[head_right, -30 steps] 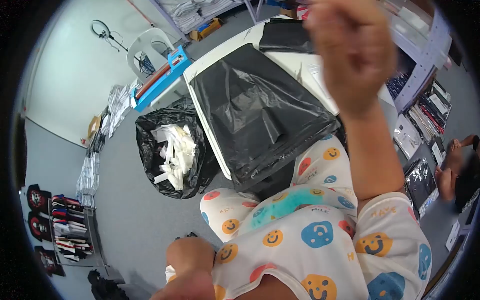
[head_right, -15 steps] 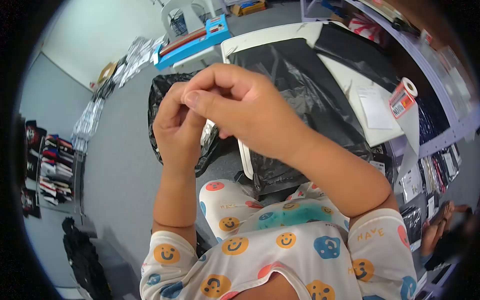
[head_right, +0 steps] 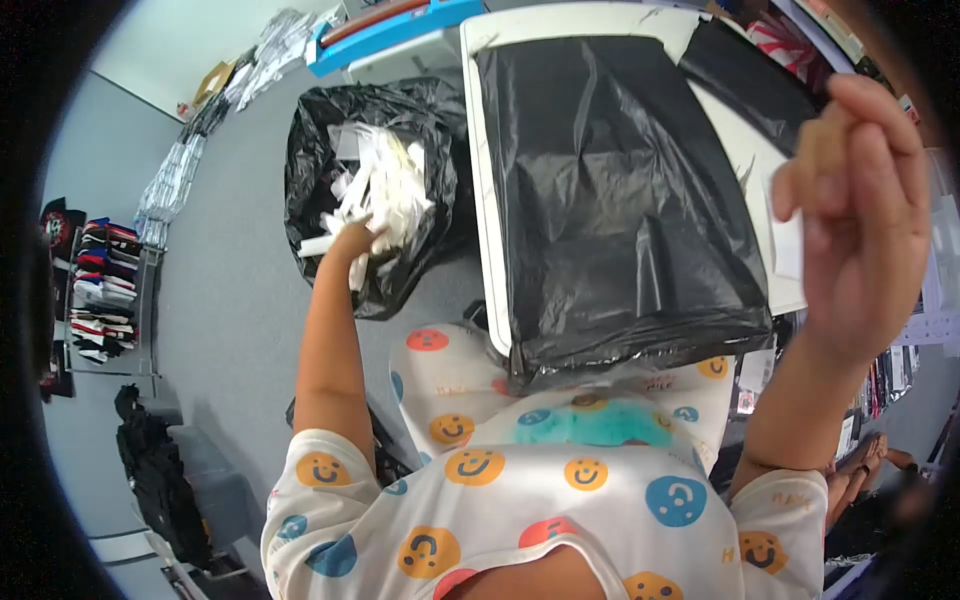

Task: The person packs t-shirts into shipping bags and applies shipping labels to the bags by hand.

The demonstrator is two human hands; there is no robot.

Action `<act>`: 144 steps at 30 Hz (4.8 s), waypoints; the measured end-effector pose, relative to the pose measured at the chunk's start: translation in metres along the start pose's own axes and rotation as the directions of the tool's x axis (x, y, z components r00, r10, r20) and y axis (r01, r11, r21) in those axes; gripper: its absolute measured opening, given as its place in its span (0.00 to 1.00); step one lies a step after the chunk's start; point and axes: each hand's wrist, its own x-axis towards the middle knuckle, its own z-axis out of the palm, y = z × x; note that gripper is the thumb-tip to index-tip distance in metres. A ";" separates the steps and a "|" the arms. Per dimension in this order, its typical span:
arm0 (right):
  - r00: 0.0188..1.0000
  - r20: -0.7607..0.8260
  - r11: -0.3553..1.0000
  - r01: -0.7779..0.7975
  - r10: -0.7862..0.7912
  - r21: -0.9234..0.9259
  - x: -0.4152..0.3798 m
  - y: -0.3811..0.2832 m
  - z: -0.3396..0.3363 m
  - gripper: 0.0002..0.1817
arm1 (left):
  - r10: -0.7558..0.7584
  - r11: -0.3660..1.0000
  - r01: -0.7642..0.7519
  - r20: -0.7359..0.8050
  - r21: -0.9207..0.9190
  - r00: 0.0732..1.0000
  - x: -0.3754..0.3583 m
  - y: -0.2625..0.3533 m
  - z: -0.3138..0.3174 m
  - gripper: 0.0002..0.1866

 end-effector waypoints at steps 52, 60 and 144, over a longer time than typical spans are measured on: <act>0.792 0.401 0.439 0.190 0.460 -0.878 -0.179 0.062 -0.135 0.29 | 0.569 0.765 -0.639 -0.375 -0.086 0.732 -0.141 0.208 -0.015 0.12; 0.866 0.258 0.520 -0.002 0.429 -0.854 -0.192 0.066 -0.140 0.24 | 0.473 0.784 -0.601 -0.480 -0.153 0.739 -0.150 0.212 -0.002 0.12; 0.989 -0.030 0.379 -0.084 0.146 -0.922 -0.179 0.060 -0.036 0.20 | 0.315 0.909 -0.394 -0.393 -0.135 0.864 -0.159 0.306 -0.021 0.24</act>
